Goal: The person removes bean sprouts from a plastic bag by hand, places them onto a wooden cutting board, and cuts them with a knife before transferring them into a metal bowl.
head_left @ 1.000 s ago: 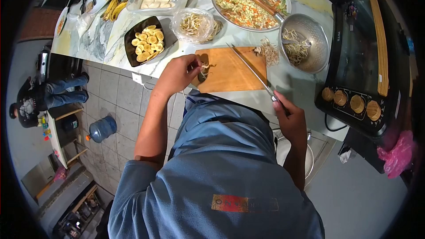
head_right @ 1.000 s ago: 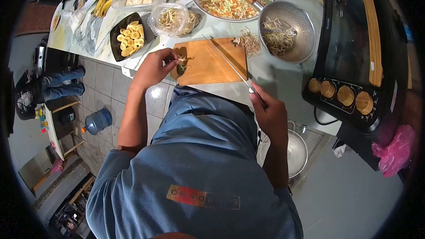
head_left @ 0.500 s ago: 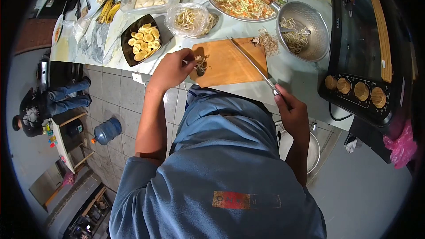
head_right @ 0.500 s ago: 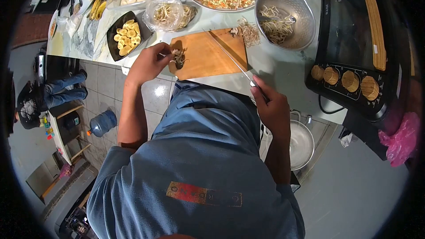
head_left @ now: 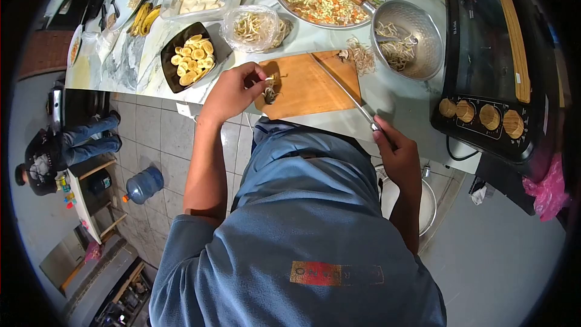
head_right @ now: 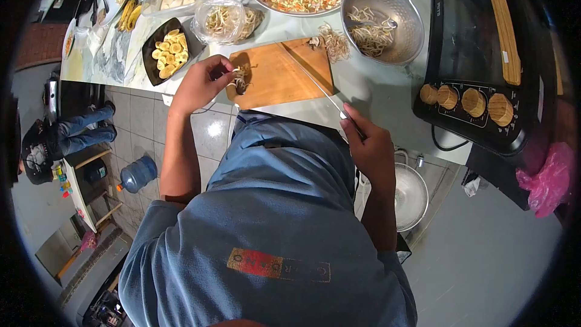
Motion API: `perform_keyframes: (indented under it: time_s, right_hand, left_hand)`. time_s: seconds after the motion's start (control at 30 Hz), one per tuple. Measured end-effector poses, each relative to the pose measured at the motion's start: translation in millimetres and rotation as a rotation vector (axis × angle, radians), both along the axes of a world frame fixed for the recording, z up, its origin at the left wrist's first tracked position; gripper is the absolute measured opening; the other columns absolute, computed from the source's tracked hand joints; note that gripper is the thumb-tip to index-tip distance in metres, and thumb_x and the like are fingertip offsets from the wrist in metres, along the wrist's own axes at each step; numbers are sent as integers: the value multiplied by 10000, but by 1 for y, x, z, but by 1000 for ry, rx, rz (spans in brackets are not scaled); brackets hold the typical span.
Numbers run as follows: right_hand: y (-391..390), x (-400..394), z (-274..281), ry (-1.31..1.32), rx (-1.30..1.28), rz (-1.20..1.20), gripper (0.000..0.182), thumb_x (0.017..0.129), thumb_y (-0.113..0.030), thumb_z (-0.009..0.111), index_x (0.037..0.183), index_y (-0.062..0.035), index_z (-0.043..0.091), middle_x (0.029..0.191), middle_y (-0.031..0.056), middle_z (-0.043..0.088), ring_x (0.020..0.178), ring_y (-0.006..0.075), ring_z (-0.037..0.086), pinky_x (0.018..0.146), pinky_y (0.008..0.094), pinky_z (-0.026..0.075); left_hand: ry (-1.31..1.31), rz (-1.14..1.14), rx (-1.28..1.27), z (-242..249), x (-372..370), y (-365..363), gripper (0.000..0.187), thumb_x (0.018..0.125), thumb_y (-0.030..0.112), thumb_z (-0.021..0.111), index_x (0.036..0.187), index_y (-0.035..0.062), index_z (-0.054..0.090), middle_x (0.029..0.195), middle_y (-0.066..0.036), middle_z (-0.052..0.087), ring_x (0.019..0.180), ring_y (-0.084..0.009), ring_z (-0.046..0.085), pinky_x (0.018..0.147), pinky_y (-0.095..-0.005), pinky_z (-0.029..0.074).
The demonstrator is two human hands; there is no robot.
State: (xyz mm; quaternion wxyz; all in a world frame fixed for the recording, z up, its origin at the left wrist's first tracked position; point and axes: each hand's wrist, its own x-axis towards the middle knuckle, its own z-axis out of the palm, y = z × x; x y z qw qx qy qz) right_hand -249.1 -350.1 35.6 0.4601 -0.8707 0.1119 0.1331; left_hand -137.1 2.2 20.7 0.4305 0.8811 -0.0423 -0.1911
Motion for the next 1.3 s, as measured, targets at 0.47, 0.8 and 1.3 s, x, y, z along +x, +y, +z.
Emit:
perform_keyframes:
  time_s: [0.47, 0.8, 1.3]
  right_hand:
    - [-15, -18, 3, 56, 26, -130, 345, 975, -245, 679, 1276, -77, 689, 768, 46, 697, 626, 49, 490, 605, 249, 426]
    - [-12, -21, 9, 81, 39, -183, 343, 973, -239, 681, 1275, -78, 691, 850, 47, 742, 655, 54, 539, 631, 250, 448]
    - [16, -13, 10, 136, -9, -53, 316, 986, -298, 633, 1227, -105, 695, 846, 161, 728, 711, 253, 713, 682, 333, 523]
  left_hand:
    - [-75, -111, -177, -27, 28, -65, 152, 950, 145, 716, 1040, 31, 670, 769, 39, 604, 679, -38, 507, 623, -225, 442]
    - [-115, -176, 228, -18, 27, -55, 337, 871, 228, 766, 1134, 39, 673, 911, -161, 742, 833, -324, 722, 743, -397, 555]
    - [-364, -164, 146, -47, 38, -68, 203, 866, 155, 762, 1011, 22, 715, 909, -130, 677, 811, -283, 676, 752, -370, 534]
